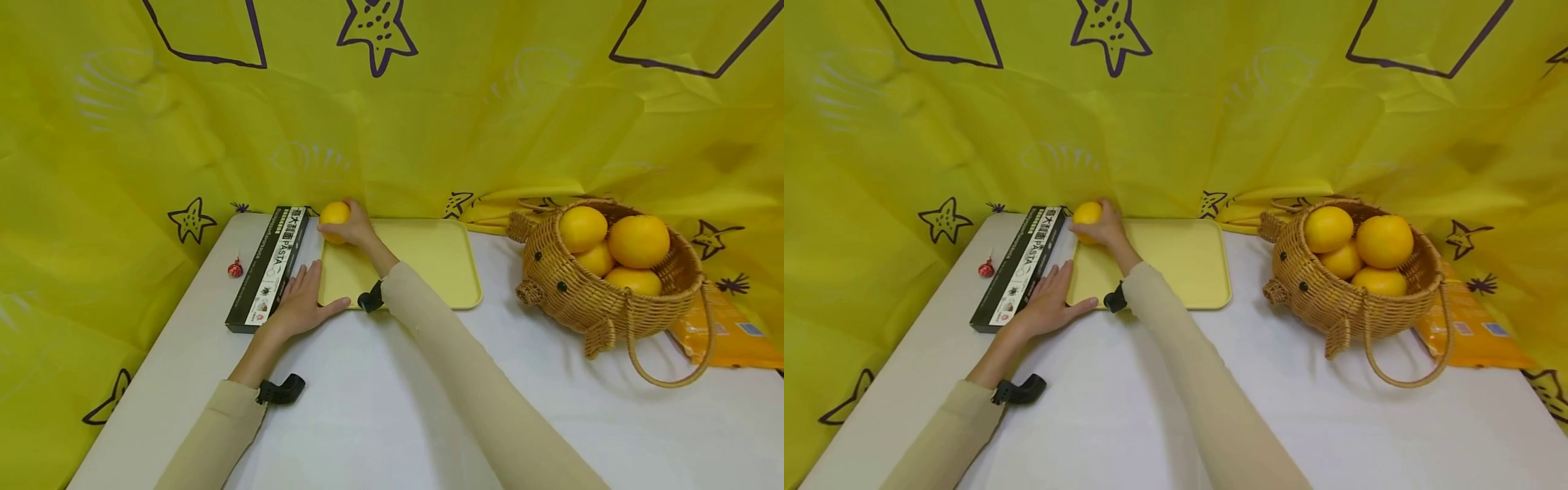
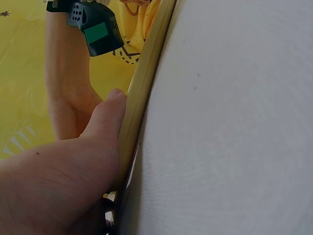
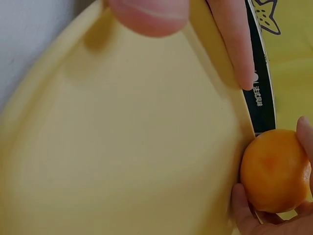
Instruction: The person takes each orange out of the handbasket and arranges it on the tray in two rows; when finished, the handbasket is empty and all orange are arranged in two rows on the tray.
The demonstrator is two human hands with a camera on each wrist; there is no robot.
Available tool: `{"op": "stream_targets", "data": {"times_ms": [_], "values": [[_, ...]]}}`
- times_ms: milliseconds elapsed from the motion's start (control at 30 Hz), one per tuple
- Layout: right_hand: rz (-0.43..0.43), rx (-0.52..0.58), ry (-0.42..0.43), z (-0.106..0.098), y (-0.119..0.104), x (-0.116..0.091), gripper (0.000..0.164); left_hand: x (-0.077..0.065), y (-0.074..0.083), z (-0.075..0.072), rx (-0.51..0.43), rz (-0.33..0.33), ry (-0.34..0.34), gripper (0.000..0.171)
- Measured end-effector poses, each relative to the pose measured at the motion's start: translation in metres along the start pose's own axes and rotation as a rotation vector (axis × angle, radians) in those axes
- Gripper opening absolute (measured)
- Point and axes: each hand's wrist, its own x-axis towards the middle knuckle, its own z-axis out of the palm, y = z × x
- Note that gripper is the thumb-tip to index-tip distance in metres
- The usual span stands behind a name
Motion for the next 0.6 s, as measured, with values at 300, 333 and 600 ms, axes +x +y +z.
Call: {"op": "stream_targets", "data": {"times_ms": [300, 333, 600], "values": [[-0.026, -0.043, 0.028, 0.0031, -0.0007, -0.0025, 0.087, -0.0001, 0.0003, -0.0025, -0.015, 0.02, 0.015, 0.105], [-0.034, -0.06, 0.031, 0.004, -0.001, -0.0027, 0.087, -0.0005, -0.0002, -0.0029, -0.013, 0.019, 0.014, 0.105], [-0.017, -0.137, 0.003, 0.0012, -0.0014, -0.0085, 0.097, -0.0025, 0.0, -0.0037, -0.026, 0.013, 0.001, 0.105]]}}
